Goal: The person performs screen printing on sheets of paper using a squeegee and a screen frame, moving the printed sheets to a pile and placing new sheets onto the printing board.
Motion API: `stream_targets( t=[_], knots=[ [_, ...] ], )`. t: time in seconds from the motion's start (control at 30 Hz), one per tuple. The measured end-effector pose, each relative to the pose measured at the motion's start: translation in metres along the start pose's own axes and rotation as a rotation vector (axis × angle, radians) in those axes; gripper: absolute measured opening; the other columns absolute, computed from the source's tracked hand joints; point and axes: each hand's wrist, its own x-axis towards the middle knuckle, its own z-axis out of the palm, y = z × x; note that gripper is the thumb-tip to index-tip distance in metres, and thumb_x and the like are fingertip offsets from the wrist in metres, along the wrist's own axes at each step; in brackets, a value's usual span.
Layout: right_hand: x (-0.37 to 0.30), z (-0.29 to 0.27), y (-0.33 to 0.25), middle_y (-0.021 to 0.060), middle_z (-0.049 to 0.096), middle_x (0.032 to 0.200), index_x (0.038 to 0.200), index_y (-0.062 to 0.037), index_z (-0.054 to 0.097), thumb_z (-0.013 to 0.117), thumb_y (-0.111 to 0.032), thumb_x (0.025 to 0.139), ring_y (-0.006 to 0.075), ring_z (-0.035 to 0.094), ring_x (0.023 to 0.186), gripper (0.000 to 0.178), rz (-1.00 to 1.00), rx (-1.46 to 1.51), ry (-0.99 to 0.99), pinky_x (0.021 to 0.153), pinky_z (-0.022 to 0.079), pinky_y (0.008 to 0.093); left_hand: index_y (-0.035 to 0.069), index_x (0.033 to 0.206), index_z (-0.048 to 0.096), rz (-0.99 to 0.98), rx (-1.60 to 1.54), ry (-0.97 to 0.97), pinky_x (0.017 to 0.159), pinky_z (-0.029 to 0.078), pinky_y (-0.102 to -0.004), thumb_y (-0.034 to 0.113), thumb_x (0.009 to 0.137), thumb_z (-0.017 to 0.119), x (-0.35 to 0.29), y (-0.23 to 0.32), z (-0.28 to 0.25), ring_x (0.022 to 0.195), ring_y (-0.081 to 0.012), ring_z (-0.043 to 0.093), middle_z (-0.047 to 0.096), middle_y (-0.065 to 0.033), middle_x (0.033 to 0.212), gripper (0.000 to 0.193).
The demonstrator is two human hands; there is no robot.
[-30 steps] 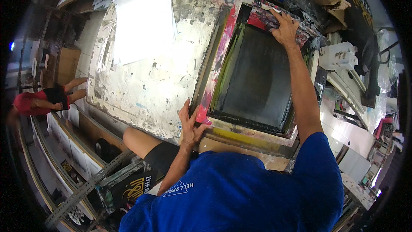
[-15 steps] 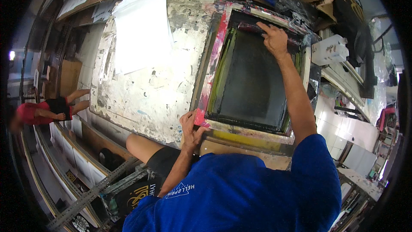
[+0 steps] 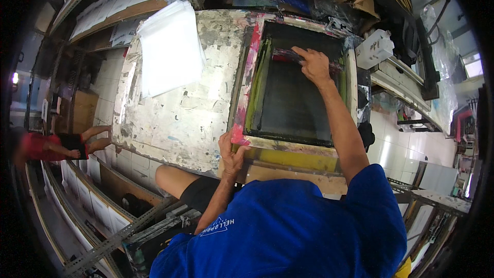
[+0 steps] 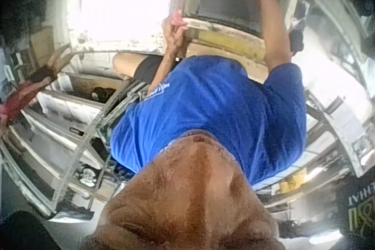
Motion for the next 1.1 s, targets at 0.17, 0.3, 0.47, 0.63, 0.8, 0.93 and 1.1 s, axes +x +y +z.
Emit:
stream_targets(
  t=[0.17, 0.3, 0.47, 0.63, 0.8, 0.93, 1.1],
  knots=[
    [-0.01, -0.005, -0.01, 0.0231, 0.069, 0.113, 0.131, -0.0275, 0.064, 0.07, -0.01, 0.078, 0.0359, 0.067, 0.105, 0.056, 0.007, 0.024, 0.009, 0.087, 0.05, 0.047, 0.001, 0.133, 0.059, 0.004, -0.05, 0.021, 0.102, 0.041, -0.0421, 0.019, 0.071, 0.083, 0.004, 0.012, -0.002, 0.113, -0.0336, 0.052, 0.06, -0.0162, 0.119, 0.069],
    [-0.043, -0.03, -0.04, 0.0221, 0.069, 0.109, 0.13, -0.0273, 0.065, 0.07, -0.01, 0.076, 0.0364, 0.067, 0.098, 0.057, 0.036, 0.035, -0.065, 0.083, 0.049, 0.0474, 0.0, 0.13, 0.06, 0.015, -0.054, 0.045, 0.1, 0.042, -0.0413, 0.015, 0.07, 0.084, 0.007, 0.024, -0.004, 0.11, -0.0332, 0.053, 0.061, -0.0155, 0.116, 0.067],
    [-0.108, -0.105, -0.111, 0.0236, 0.069, 0.102, 0.131, -0.0283, 0.065, 0.066, -0.008, 0.078, 0.0401, 0.066, 0.098, 0.057, 0.097, 0.128, -0.163, 0.084, 0.05, 0.0481, -0.002, 0.127, 0.062, 0.068, -0.087, 0.102, 0.099, 0.043, -0.0411, 0.014, 0.069, 0.085, 0.017, 0.041, -0.007, 0.109, -0.0315, 0.054, 0.063, -0.0147, 0.113, 0.064],
    [-0.13, -0.173, -0.163, 0.0255, 0.069, 0.105, 0.13, -0.0274, 0.067, 0.074, -0.018, 0.073, 0.0363, 0.068, 0.097, 0.059, 0.036, 0.108, -0.12, 0.079, 0.05, 0.0476, -0.003, 0.123, 0.062, 0.1, -0.127, 0.175, 0.097, 0.044, -0.0362, 0.011, 0.072, 0.084, 0.041, 0.078, -0.011, 0.106, -0.0261, 0.056, 0.062, -0.0118, 0.112, 0.058],
    [-0.107, -0.196, -0.162, 0.0169, 0.066, 0.088, 0.125, -0.0212, 0.07, 0.078, -0.021, 0.073, 0.0313, 0.065, 0.079, 0.053, -0.043, 0.059, 0.013, 0.07, 0.051, 0.0422, -0.005, 0.12, 0.062, 0.079, -0.262, 0.24, 0.095, 0.043, -0.0287, 0.007, 0.077, 0.082, 0.06, 0.104, -0.005, 0.103, -0.0176, 0.057, 0.06, -0.0062, 0.112, 0.05],
    [-0.093, -0.188, -0.144, 0.0176, 0.071, 0.094, 0.121, -0.02, 0.073, 0.077, -0.015, 0.076, 0.0354, 0.07, 0.082, 0.046, 0.161, 0.209, -0.057, 0.074, 0.055, 0.0439, -0.003, 0.134, 0.058, 0.016, -0.257, 0.2, 0.097, 0.046, -0.033, 0.009, 0.071, 0.087, 0.036, 0.066, -0.003, 0.107, -0.023, 0.057, 0.06, -0.0114, 0.116, 0.07],
    [-0.111, -0.139, -0.117, 0.0075, 0.071, 0.121, 0.125, -0.0227, 0.071, 0.075, -0.016, 0.083, 0.0387, 0.065, 0.115, 0.043, 0.271, 0.536, -0.268, 0.098, 0.053, 0.0432, -0.001, 0.132, 0.061, 0.029, -0.151, 0.086, 0.1, 0.043, -0.0361, 0.006, 0.069, 0.085, 0.005, 0.015, 0.001, 0.112, -0.0263, 0.054, 0.062, -0.0124, 0.121, 0.067]
  ],
)
